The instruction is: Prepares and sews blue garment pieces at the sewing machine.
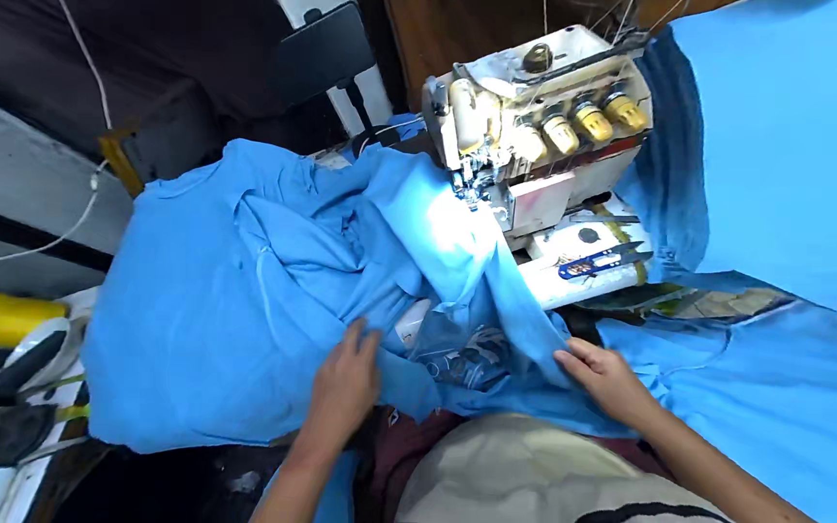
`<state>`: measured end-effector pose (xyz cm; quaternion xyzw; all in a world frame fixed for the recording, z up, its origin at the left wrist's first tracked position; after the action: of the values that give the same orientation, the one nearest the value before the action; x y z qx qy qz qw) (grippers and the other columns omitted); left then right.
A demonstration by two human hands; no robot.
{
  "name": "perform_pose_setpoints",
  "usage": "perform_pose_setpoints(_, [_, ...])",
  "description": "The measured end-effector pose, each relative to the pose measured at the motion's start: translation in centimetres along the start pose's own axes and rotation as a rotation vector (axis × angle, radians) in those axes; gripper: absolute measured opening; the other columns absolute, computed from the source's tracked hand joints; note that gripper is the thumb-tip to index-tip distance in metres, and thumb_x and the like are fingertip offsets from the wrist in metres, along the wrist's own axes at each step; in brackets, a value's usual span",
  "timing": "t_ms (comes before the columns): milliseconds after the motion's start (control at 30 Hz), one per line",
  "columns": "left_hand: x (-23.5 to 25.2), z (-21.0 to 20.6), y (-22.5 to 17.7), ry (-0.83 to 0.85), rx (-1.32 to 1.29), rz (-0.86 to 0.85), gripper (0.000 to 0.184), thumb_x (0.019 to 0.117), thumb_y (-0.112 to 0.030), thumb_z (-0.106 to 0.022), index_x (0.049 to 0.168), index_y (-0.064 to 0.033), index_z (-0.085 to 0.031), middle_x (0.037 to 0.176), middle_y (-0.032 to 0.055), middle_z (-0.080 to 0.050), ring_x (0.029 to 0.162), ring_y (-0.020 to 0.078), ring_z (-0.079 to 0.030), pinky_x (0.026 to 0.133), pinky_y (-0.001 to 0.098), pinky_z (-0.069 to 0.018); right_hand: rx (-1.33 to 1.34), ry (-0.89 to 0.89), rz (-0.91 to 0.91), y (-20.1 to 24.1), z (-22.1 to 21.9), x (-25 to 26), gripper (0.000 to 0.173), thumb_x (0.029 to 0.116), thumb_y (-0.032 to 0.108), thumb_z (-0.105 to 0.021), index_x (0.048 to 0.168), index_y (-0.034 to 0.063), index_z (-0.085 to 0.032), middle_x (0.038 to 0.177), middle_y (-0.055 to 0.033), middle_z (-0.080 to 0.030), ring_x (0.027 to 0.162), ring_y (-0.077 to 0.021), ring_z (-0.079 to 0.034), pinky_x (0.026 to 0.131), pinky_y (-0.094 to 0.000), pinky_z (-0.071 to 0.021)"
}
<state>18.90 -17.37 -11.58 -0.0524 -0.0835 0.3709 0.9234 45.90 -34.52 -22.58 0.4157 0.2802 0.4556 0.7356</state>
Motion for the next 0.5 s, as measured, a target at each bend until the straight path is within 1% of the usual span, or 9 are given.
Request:
perform_pose_setpoints(67, [-1.8, -0.5, 4.3, 0.103, -0.027, 0.077, 0.017, 0.0855, 0.007, -0.065, 0.101, 0.0071, -0.072, 0.12, 0.0275, -0.067, 0.091, 0.0452, -0.072, 0.075, 0.0605, -0.0583, -0.107, 0.033, -0.074, -1.6, 1.2, 0.1, 0.031, 0.1053, 0.019, -0.05, 0.101, -0.0062, -0.068, 0.079, -0.0191, -0.066, 0.075, -0.03, -0.065, 0.071, -0.0515, -0.0516])
perform_pose_setpoints(133, [-3.1, 2.5, 7.1, -0.015, -0.093, -0.019, 0.013, 0.0776, 0.001, -0.062, 0.087, 0.0065, -0.07, 0.092, 0.0221, -0.071, 0.079, 0.0365, -0.071, 0.068, 0.0536, -0.0579, -0.192, 0.11, -0.199, -2.4, 2.0, 0.7, 0.031, 0.1079, 0.017, -0.049, 0.108, -0.0096, -0.065, 0.088, -0.029, -0.065, 0.086, -0.0445, -0.065, 0.08, -0.0639, -0.0483])
perform_pose_setpoints(167, [-3.4, 5.3, 9.0, -0.114, -0.097, -0.065, 0.017, 0.0772, -0.005, -0.059, 0.084, 0.0063, -0.069, 0.088, 0.0207, -0.071, 0.077, 0.0326, -0.071, 0.066, 0.0495, -0.0576, -0.205, 0.152, -0.249, -2.1, 2.1, 1.0, 0.032, 0.1087, 0.018, -0.048, 0.109, -0.0096, -0.064, 0.091, -0.0305, -0.065, 0.09, -0.0468, -0.064, 0.082, -0.0657, -0.0466])
perform_pose_setpoints(233, [-3.3, 12.5, 13.8, -0.296, -0.025, -0.111, 0.027, 0.0869, -0.013, -0.052, 0.089, 0.0107, -0.066, 0.088, 0.0248, -0.069, 0.078, 0.029, -0.068, 0.067, 0.0428, -0.0556, -0.08, 0.24, -0.236, 0.5, 1.2, 1.2, 0.029, 0.1084, 0.018, -0.048, 0.109, -0.0071, -0.064, 0.094, -0.0244, -0.065, 0.09, -0.0361, -0.062, 0.084, -0.0567, -0.0473])
perform_pose_setpoints(300, [-1.4, 18.9, 18.3, -0.428, 0.11, -0.025, 0.036, 0.0982, -0.018, -0.047, 0.093, 0.0152, -0.061, 0.087, 0.0305, -0.064, 0.075, 0.0324, -0.063, 0.068, 0.0451, -0.0524, 0.261, 0.352, -0.058, 5.5, -1.3, 0.6, 0.023, 0.1049, 0.015, -0.051, 0.109, 0.0013, -0.069, 0.096, -0.0035, -0.068, 0.088, -0.0058, -0.062, 0.085, -0.0289, -0.0523])
perform_pose_setpoints(333, [0.3, 21.0, 19.3, -0.439, 0.145, 0.07, 0.04, 0.1019, -0.018, -0.044, 0.099, 0.0197, -0.058, 0.093, 0.0366, -0.063, 0.081, 0.0391, -0.062, 0.074, 0.0502, -0.052, 0.462, 0.43, 0.053, 8.4, -2.9, 0.2, 0.021, 0.1031, 0.013, -0.052, 0.108, 0.0046, -0.07, 0.095, 0.0056, -0.068, 0.088, 0.0037, -0.062, 0.084, -0.0201, -0.0529])
perform_pose_setpoints(400, [4.4, 22.9, 19.0, -0.44, 0.167, 0.145, 0.047, 0.1049, -0.022, -0.044, 0.111, 0.0231, -0.056, 0.11, 0.0449, -0.06, 0.098, 0.0538, -0.06, 0.088, 0.0619, -0.048, 0.714, 0.589, 0.271, 13.4, -5.8, -0.5, 0.018, 0.1022, 0.012, -0.051, 0.105, 0.0073, -0.069, 0.094, 0.014, -0.068, 0.088, 0.0108, -0.06, 0.08, -0.014, -0.0511])
perform_pose_setpoints(467, [8.4, 21.3, 18.6, -0.359, 0.199, 0.077, 0.055, 0.1029, -0.03, -0.049, 0.123, 0.0207, -0.055, 0.129, 0.0483, -0.05, 0.121, 0.0663, -0.049, 0.099, 0.0759, -0.0386, 0.724, 0.676, 0.342, 15.0, -8.4, -0.6, 0.018, 0.103, 0.011, -0.052, 0.103, 0.0024, -0.067, 0.094, 0.0101, -0.068, 0.089, 0.0098, -0.06, 0.082, -0.015, -0.051])
perform_pose_setpoints(500, [10.1, 19.3, 17.4, -0.279, 0.176, 0.089, 0.06, 0.1007, -0.032, -0.053, 0.131, 0.0207, -0.052, 0.142, 0.0495, -0.039, 0.132, 0.0698, -0.037, 0.105, 0.0805, -0.0296, 0.649, 0.687, 0.296, 14.3, -9.6, -0.4, 0.019, 0.1032, 0.009, -0.052, 0.105, -0.0016, -0.067, 0.094, 0.0052, -0.069, 0.089, 0.0069, -0.061, 0.084, -0.0174, -0.0521])
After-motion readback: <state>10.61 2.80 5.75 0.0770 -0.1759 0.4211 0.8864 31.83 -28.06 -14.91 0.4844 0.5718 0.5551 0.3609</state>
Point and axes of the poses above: each hand's wrist, its own x-axis towards the middle knuckle, its own z-axis out of the back of the hand, y = z × x, the point moved 8 cm from there along x, towards the middle knuckle
